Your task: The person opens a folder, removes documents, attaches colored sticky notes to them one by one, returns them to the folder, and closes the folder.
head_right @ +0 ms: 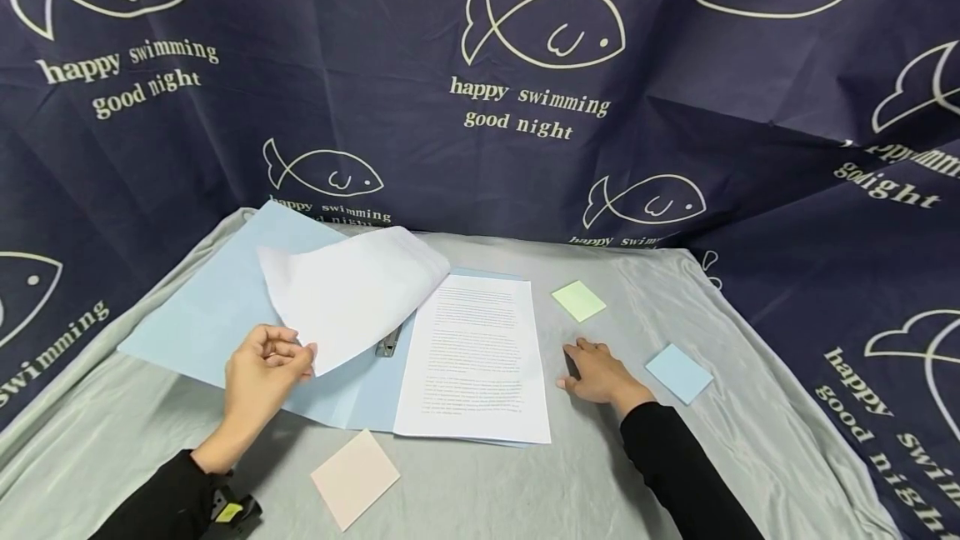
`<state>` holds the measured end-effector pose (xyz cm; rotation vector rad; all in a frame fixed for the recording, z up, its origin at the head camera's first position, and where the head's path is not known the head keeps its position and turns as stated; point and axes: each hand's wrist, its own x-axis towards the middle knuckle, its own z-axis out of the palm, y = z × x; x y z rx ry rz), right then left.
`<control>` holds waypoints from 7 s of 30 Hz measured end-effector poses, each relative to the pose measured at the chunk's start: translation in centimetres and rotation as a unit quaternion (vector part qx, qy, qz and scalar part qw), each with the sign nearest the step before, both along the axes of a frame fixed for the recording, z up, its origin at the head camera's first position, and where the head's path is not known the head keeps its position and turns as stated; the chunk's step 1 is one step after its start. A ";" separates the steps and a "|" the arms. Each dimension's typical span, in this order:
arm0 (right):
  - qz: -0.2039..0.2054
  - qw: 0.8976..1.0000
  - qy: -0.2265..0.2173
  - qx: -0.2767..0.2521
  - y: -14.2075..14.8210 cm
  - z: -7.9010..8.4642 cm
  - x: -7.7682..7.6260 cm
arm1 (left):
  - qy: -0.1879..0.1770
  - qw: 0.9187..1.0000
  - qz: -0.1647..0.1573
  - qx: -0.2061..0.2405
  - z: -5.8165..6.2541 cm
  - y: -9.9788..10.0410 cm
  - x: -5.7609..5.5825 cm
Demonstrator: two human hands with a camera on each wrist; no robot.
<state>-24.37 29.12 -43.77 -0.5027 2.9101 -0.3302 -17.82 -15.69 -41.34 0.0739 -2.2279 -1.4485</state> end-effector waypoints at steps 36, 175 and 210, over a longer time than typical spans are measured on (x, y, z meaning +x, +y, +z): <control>-0.014 1.000 -0.001 0.005 0.0 -0.3 0.2 | 0.173 0.954 -0.161 -0.185 -0.3 0.9 0.2; 0.239 0.947 0.101 -0.191 -11.7 6.7 5.0 | 0.027 0.877 -0.399 -0.267 1.0 6.7 -0.3; 0.111 0.953 0.067 -0.274 -13.3 4.3 6.3 | 0.116 0.899 -0.365 -0.210 0.3 9.0 0.0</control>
